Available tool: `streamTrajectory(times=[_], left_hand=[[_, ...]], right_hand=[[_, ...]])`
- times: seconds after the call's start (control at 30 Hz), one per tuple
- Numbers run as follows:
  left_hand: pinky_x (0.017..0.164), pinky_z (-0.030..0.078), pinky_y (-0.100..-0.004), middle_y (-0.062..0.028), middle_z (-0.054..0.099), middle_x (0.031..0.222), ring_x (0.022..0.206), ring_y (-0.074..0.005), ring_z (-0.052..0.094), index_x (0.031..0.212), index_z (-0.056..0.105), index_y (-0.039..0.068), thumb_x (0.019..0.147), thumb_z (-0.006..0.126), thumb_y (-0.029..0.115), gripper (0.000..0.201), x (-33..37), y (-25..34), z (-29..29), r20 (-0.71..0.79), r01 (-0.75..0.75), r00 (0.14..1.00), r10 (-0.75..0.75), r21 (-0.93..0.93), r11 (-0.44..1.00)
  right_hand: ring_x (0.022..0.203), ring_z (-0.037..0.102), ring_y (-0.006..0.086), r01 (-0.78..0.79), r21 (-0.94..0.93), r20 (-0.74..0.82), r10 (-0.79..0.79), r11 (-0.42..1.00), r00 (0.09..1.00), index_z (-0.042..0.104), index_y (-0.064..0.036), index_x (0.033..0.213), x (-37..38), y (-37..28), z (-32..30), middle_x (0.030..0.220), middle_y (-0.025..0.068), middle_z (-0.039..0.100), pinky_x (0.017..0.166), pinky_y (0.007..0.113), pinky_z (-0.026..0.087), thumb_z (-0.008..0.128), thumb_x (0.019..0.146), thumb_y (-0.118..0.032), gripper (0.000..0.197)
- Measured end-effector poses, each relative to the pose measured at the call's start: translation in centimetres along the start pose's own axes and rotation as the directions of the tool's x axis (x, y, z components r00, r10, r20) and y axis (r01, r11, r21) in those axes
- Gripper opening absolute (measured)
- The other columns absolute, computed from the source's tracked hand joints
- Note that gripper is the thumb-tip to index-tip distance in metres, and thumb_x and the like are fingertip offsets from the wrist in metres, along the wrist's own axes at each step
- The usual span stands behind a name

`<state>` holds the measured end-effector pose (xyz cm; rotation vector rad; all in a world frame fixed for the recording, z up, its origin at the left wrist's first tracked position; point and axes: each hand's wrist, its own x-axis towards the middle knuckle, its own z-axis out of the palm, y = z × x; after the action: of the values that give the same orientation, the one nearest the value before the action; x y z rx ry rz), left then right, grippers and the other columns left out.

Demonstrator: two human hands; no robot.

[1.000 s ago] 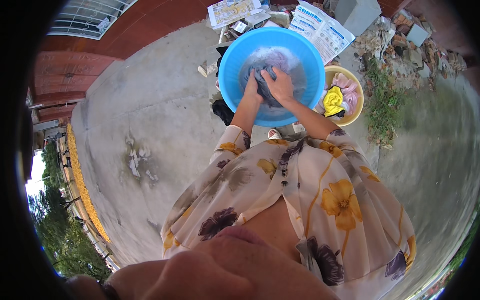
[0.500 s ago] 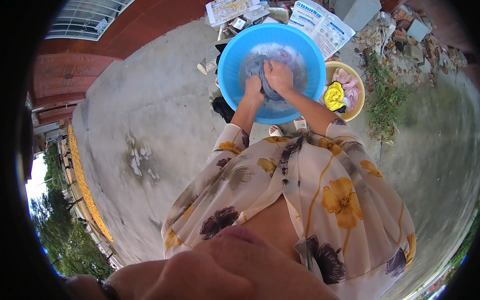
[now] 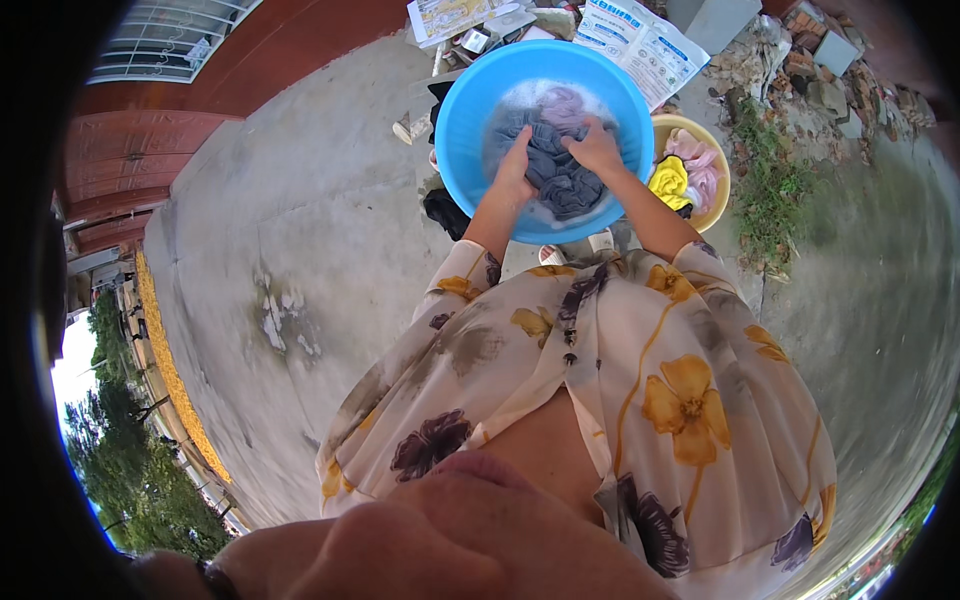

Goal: The person washes clothes by hand in a blue basin filled with soapy water, scrubbing and wringing out various items of clothing.

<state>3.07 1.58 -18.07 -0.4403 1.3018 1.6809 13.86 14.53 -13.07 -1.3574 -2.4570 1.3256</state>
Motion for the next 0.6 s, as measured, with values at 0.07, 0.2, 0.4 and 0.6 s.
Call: streamTrajectory(times=[0.07,0.2,0.4,0.6], left_hand=[[0.085,0.054,-0.0499,-0.0193,0.058,0.124,0.104,-0.0314,0.064,0.133,0.049,0.001,0.092,0.066,0.038,0.058,0.9,-0.5,2.4,-0.192,-0.057,0.979,0.065,0.047,0.997],[0.082,0.056,-0.0417,-0.0192,0.063,0.117,0.103,-0.0267,0.065,0.126,0.056,-0.005,0.095,0.061,0.034,0.049,2.4,1.0,1.9,-0.183,-0.145,0.97,0.158,0.083,0.986],[0.082,0.052,-0.0425,-0.0199,0.062,0.117,0.099,-0.0308,0.063,0.123,0.055,-0.008,0.099,0.055,0.027,0.043,-1.0,0.1,5.8,-0.211,-0.238,0.947,0.241,0.037,0.97],[0.086,0.051,-0.0413,-0.0204,0.06,0.119,0.107,-0.0294,0.061,0.126,0.051,-0.01,0.099,0.054,0.029,0.048,-1.8,2.4,3.3,-0.315,-0.173,0.923,0.219,0.166,0.971]], right_hand=[[0.118,0.056,0.0416,-0.09,0.119,-0.012,0.092,0.989,0.996,0.052,-0.0008,0.13,0.4,0.7,0.8,0.12,0.0255,0.061,0.1,0.044,0.044,0.067,0.084,-0.046,0.066],[0.1,0.063,0.0454,0.226,0.171,-0.145,-0.203,0.959,0.968,0.057,0.0016,0.119,-2.6,-2.5,2.4,0.104,0.0279,0.065,0.087,0.049,0.05,0.064,0.087,-0.046,0.058],[0.091,0.064,0.0472,0.0,-0.028,-0.298,-0.009,1.0,0.954,0.061,-0.0007,0.111,1.0,-4.7,0.9,0.092,0.0277,0.067,0.08,0.055,0.05,0.053,0.093,-0.049,0.052],[0.096,0.061,0.0506,0.267,0.047,-0.289,-0.243,0.963,0.926,0.06,0.0019,0.116,-2.4,-3.4,4.6,0.108,0.033,0.062,0.086,0.055,0.047,0.053,0.094,-0.045,0.052]])
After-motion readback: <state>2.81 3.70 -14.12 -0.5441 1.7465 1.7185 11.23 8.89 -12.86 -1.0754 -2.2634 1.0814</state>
